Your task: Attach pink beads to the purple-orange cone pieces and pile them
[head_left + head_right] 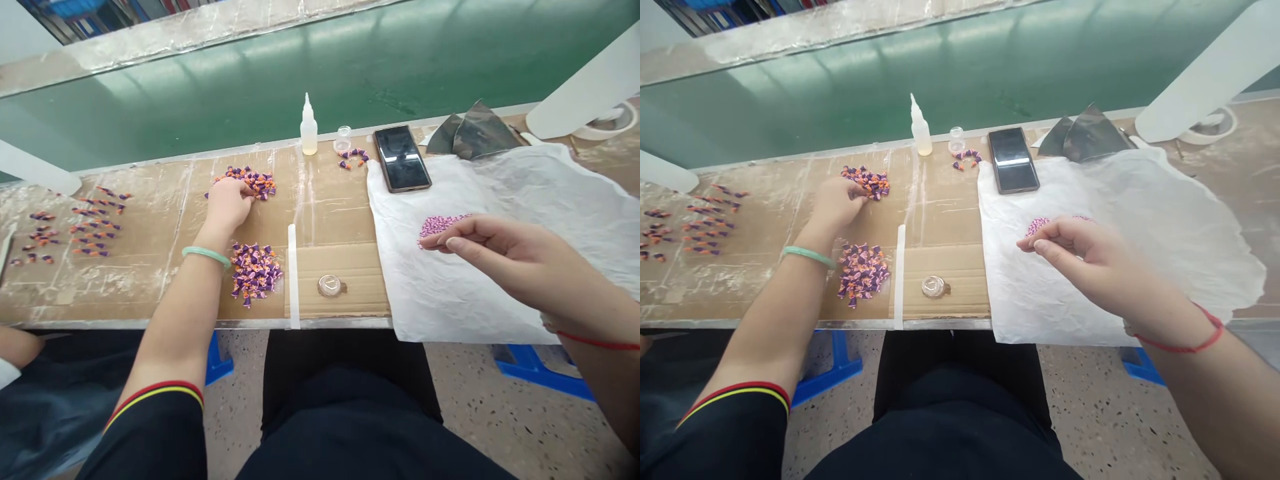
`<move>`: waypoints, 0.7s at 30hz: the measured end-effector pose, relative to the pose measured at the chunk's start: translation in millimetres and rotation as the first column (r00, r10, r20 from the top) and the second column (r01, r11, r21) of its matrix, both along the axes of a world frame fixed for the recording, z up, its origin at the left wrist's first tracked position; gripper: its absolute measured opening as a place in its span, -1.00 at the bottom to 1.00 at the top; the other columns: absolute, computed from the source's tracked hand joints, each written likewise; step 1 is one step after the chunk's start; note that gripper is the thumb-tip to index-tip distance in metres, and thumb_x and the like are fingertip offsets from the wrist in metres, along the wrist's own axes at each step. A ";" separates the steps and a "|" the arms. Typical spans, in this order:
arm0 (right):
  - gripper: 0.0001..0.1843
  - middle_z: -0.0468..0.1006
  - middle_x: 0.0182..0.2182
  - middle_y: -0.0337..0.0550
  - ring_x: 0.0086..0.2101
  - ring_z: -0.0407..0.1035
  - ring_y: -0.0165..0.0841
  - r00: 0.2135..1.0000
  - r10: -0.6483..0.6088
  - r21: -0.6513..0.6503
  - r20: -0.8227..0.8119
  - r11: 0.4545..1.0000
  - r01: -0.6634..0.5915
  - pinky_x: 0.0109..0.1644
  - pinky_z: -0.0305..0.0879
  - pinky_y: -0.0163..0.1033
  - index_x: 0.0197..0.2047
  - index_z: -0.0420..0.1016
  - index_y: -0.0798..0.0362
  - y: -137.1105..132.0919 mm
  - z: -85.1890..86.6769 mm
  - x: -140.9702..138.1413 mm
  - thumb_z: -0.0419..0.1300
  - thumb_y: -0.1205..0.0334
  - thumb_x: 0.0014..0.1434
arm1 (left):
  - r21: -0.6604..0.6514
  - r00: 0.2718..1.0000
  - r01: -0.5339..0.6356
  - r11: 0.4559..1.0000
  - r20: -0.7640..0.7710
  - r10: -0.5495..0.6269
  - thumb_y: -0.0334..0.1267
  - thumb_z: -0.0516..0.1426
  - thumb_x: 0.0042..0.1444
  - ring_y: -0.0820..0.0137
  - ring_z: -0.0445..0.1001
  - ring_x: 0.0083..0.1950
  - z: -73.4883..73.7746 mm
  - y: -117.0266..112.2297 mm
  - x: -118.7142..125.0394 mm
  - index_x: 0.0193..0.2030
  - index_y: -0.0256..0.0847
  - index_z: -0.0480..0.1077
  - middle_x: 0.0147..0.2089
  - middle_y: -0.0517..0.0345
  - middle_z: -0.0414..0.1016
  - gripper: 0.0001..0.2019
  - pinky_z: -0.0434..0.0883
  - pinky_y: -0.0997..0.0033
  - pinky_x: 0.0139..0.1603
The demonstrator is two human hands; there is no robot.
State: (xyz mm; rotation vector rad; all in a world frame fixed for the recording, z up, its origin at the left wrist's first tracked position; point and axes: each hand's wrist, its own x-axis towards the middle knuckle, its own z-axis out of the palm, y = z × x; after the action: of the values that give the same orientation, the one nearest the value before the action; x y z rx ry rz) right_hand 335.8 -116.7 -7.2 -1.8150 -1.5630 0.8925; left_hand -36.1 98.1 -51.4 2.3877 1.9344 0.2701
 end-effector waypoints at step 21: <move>-0.85 0.56 -0.29 -0.07 -0.22 0.45 -0.20 0.953 0.097 0.286 0.287 0.941 -0.182 -0.08 0.38 -0.01 -0.34 0.49 -0.01 -2.8 -30.8 38.6 0.14 0.21 0.25 | -0.145 0.843 -0.138 0.980 0.502 0.193 -0.23 0.25 -0.11 0.28 0.54 -0.15 49.1 -94.4 4.1 -0.36 -0.16 0.54 -0.23 0.18 0.63 -0.86 0.49 0.29 -0.02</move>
State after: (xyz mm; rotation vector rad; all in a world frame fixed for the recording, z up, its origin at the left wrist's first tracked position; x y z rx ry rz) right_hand 374.5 -119.5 -38.0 -1.6629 -1.9028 0.4357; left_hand -32.0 3.8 -2.4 1.8265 1.8313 0.7170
